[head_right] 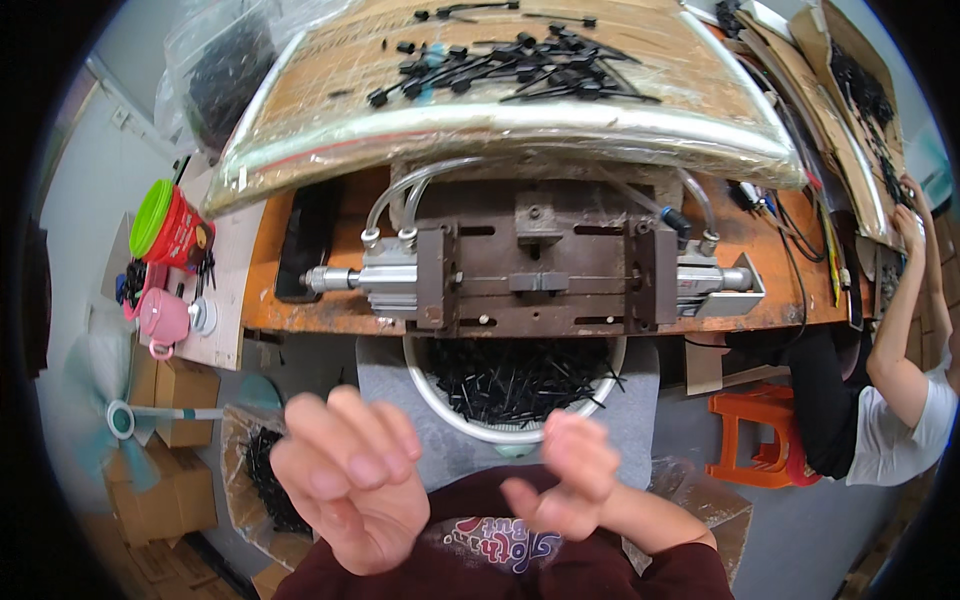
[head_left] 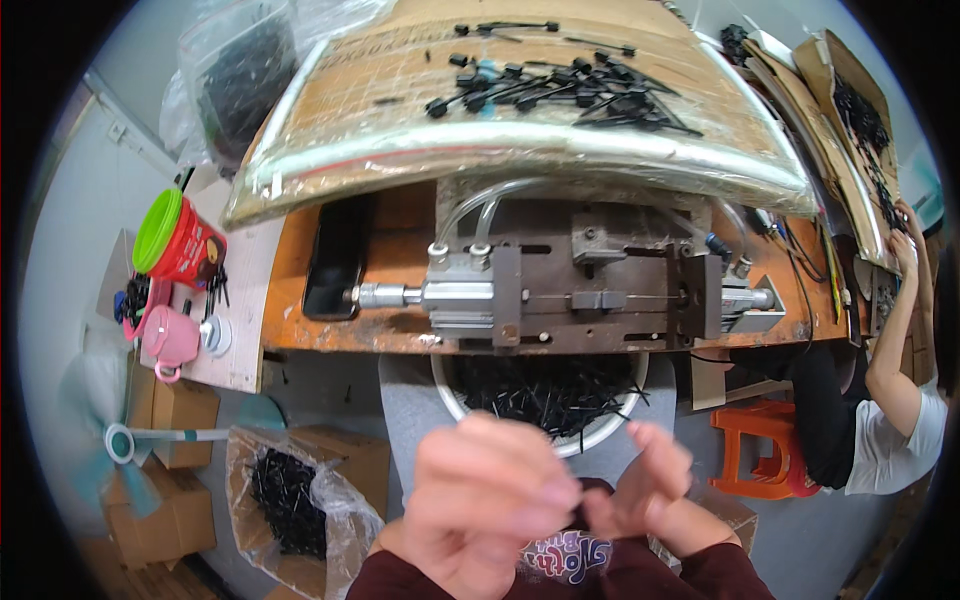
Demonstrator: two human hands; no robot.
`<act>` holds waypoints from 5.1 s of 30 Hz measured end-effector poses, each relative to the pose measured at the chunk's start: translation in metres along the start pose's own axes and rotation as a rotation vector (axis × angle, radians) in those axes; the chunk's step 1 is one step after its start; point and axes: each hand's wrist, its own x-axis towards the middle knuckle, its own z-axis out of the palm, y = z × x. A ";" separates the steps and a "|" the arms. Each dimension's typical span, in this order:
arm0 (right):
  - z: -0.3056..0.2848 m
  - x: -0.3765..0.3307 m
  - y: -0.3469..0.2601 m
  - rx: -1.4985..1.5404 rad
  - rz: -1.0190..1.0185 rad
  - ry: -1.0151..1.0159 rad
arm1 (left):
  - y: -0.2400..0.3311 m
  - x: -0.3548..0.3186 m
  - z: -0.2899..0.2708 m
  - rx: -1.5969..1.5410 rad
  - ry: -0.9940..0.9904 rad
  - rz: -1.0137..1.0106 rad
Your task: Insert small black plastic components onto cables using a workbench jig.
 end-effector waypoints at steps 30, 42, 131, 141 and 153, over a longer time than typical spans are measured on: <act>0.117 0.310 0.161 -0.535 0.140 -1.116 | 0.017 0.037 -0.031 -0.189 -0.388 0.080; 0.176 0.325 0.190 -0.474 0.136 -1.271 | -0.005 0.020 -0.052 0.155 -0.385 0.031; -0.044 0.082 0.030 -0.105 0.551 -0.256 | -0.087 0.020 -0.006 1.186 -0.679 0.241; -0.048 0.078 0.026 0.132 0.738 -0.063 | -0.083 0.026 -0.004 1.245 -0.720 0.234; -0.031 0.062 0.028 0.319 0.652 -0.160 | -0.068 0.023 0.005 0.504 -0.569 -0.101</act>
